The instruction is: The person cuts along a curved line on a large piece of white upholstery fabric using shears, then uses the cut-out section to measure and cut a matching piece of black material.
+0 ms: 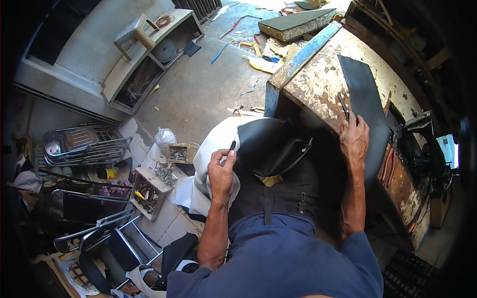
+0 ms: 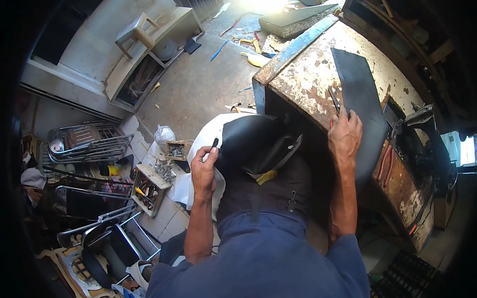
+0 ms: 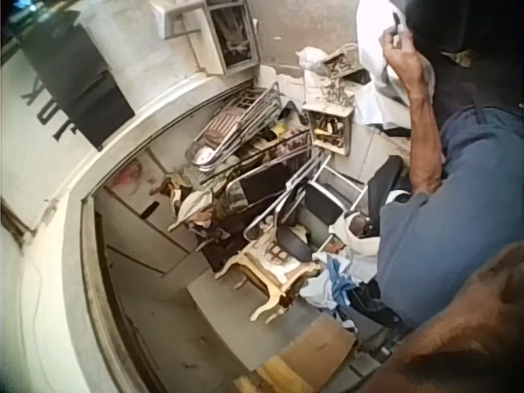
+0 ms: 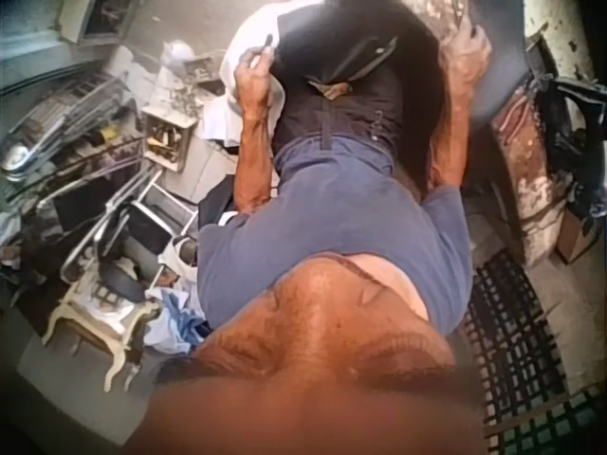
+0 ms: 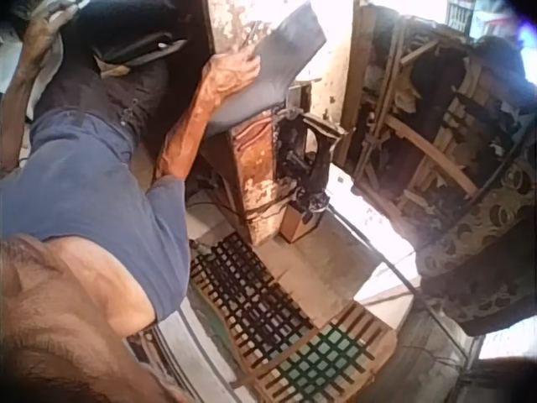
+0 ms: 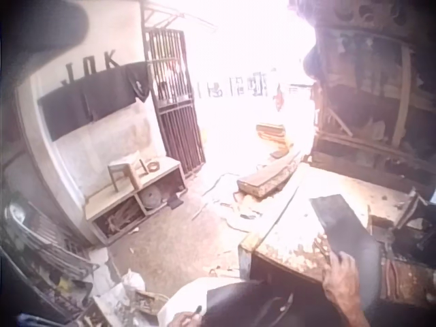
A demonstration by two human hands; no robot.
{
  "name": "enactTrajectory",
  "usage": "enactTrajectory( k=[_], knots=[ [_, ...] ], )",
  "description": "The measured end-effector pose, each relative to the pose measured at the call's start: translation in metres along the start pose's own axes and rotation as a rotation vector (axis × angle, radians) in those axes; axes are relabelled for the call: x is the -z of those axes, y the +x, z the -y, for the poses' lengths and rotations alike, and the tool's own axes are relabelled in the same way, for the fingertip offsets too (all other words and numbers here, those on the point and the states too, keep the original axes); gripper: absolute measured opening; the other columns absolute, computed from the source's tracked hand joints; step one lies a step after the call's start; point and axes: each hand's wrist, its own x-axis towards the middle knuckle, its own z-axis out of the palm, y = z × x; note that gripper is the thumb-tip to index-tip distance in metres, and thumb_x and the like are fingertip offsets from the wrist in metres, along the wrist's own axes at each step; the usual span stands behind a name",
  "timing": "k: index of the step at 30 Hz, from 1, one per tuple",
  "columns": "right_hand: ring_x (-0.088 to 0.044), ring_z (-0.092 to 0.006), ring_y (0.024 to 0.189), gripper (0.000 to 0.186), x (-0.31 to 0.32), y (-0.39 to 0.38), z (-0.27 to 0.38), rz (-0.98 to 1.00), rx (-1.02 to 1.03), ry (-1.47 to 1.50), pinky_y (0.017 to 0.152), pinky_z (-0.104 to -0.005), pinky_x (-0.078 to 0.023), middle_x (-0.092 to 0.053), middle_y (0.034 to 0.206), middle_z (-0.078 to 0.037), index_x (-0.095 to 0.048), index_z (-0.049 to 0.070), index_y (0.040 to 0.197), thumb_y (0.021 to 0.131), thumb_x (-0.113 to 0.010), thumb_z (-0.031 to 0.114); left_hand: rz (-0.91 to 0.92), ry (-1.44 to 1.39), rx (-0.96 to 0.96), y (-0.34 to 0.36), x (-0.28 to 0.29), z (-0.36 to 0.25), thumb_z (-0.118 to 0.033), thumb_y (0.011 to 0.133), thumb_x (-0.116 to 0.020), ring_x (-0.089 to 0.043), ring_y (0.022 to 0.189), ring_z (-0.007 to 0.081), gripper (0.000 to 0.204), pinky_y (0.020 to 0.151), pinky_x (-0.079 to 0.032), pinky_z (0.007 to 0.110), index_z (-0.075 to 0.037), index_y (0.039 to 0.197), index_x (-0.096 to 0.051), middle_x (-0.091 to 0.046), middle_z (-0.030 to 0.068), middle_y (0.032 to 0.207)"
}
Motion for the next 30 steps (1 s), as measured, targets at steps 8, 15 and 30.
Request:
enactTrajectory(
  k=[8, 15, 30],
  knots=[
    [-0.062, -0.0396, 0.099, 0.042, 0.039, 0.002, -0.007, 0.237, -0.038, -0.043, 0.09, -0.0475, -0.05, -0.062, 0.114, -0.025, -0.06, 0.006, 0.133, 0.094, -0.064, 0.022, 0.095, -0.281, 0.175, 0.018, 0.005, 0.009, -0.01, 0.098, -0.065, -0.061, 0.082, 0.0084, 0.011, 0.079, -0.047, 0.022, 0.001, 0.1, -0.067, -0.069, 0.0039, 0.092],
    [-0.057, -0.0058, 0.077, 0.033, 0.062, -0.053, 0.064, 0.59, -0.188, 1.356, 0.065, -0.023, -0.05, -0.056, 0.093, -0.001, -0.05, 0.004, 0.117, 0.087, -0.062, -0.001, 0.061, -0.273, 0.187, 0.012, 0.005, 0.003, -0.012, 0.096, -0.066, -0.052, 0.079, 0.006, 0.013, 0.076, -0.041, 0.021, 0.001, 0.098, -0.067, -0.063, -0.0007, 0.088],
    [-0.05, -0.0057, 0.056, 0.038, 0.025, -0.144, 0.138, 1.34, -0.295, 1.383, 0.05, -0.0234, -0.04, -0.052, 0.068, 0.004, -0.06, 0.004, 0.102, 0.098, -0.067, 0.041, 0.039, -0.219, 0.128, 0.008, -0.002, -0.005, -0.013, 0.098, -0.066, -0.051, 0.078, 0.0053, 0.014, 0.074, -0.039, 0.021, 0.001, 0.098, -0.067, -0.062, -0.0019, 0.086]
  ],
)
